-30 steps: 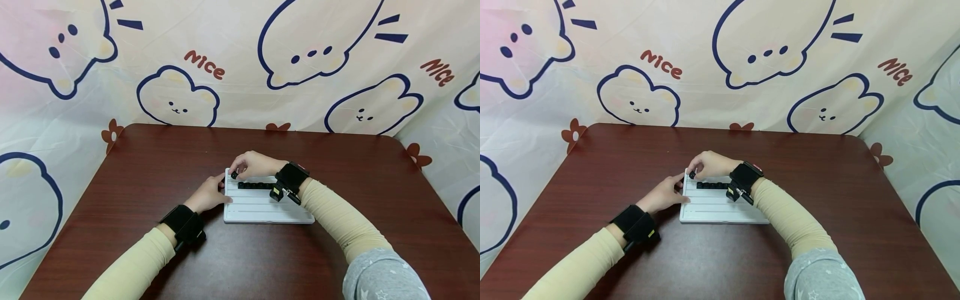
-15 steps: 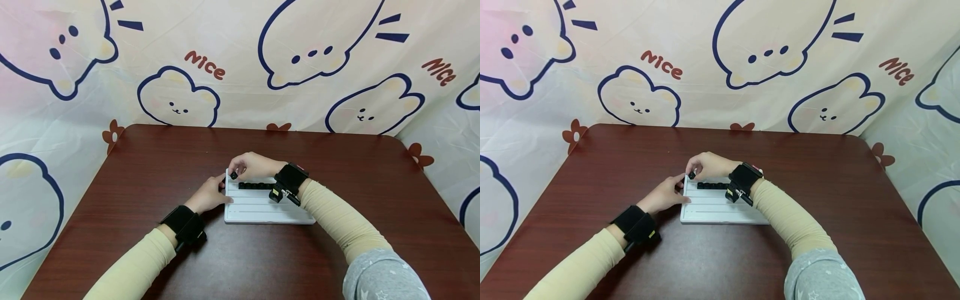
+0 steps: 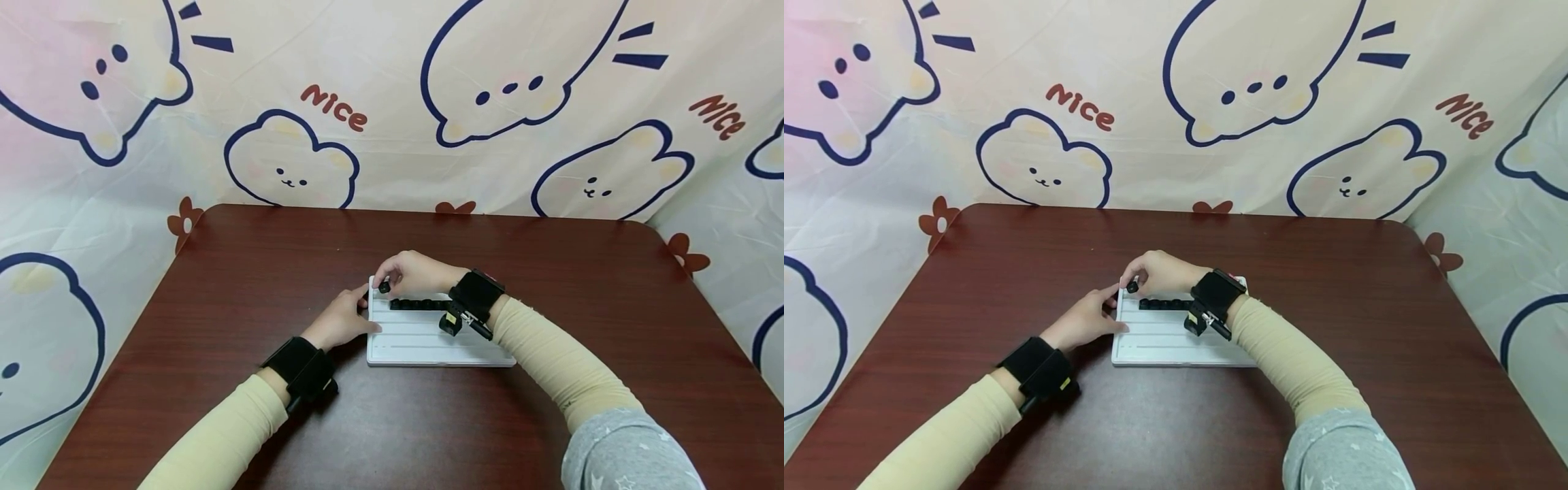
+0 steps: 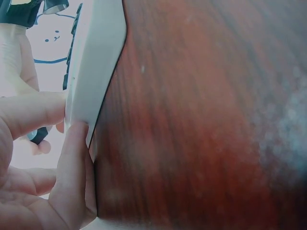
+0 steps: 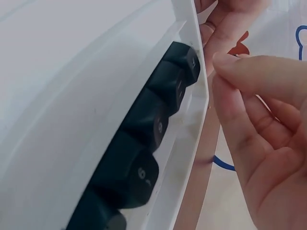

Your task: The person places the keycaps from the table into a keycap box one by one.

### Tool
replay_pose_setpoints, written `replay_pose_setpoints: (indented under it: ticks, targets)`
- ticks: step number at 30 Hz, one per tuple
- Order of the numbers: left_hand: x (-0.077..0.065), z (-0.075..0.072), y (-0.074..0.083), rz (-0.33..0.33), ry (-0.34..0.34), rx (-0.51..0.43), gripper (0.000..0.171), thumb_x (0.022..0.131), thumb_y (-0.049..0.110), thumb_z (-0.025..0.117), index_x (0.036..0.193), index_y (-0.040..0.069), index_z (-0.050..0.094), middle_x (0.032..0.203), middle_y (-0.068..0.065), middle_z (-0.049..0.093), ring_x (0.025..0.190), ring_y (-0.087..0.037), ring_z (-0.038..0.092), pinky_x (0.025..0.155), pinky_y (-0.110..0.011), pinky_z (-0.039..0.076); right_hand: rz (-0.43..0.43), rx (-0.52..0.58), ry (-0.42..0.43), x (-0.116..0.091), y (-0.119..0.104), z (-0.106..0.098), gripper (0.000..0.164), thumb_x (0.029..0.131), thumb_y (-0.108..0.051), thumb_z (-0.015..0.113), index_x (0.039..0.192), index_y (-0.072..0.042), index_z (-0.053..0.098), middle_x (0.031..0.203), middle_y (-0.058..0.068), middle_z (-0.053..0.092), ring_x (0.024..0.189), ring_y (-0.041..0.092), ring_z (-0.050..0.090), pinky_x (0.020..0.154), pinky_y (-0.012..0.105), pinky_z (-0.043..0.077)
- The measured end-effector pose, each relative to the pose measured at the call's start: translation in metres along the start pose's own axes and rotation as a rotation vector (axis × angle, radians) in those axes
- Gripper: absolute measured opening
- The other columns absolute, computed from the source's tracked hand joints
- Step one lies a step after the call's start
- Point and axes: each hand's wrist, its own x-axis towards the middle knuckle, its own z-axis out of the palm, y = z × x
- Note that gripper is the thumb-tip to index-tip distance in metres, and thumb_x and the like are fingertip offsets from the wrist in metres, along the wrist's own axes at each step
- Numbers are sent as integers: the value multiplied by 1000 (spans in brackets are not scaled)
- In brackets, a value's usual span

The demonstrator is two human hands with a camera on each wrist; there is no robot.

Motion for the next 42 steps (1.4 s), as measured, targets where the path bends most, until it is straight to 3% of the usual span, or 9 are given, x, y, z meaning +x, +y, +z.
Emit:
replay_pose_setpoints:
  ticks: [11,19,23,30,42]
  targets:
    - [-1,0,1,-1,6,15,88,85,9,84,159,4,36,120,-14,55,95,-23,54,84,-35,45,11,74,24,-3,2,1,32,90,0,69,121,-5,75,109,2,72,88,16,63,75,28,53]
    - [-1,1,1,-1,4,8,88,85,8,83,159,5,36,119,-13,54,93,-23,53,81,-34,44,24,101,46,-6,-1,1,23,89,1,70,109,-7,76,98,1,72,82,17,63,71,29,52]
    - [0,0,1,7,6,-2,88,85,7,83,159,5,36,118,-13,54,96,-24,52,81,-34,44,51,82,63,-6,-2,3,19,88,1,72,104,-9,74,94,0,70,79,17,63,70,28,51]
    - [0,0,0,1,3,13,88,86,9,83,159,5,36,117,-13,54,92,-23,52,80,-33,43,11,-14,86,-7,-2,5,29,88,1,71,114,-6,79,109,3,71,83,15,60,68,26,50]
    - [-1,1,1,-9,-4,0,87,87,8,82,160,6,35,118,-14,53,94,-24,52,78,-33,43,19,13,112,-10,-9,7,19,87,0,72,104,-6,76,91,-1,70,81,15,61,71,28,51]
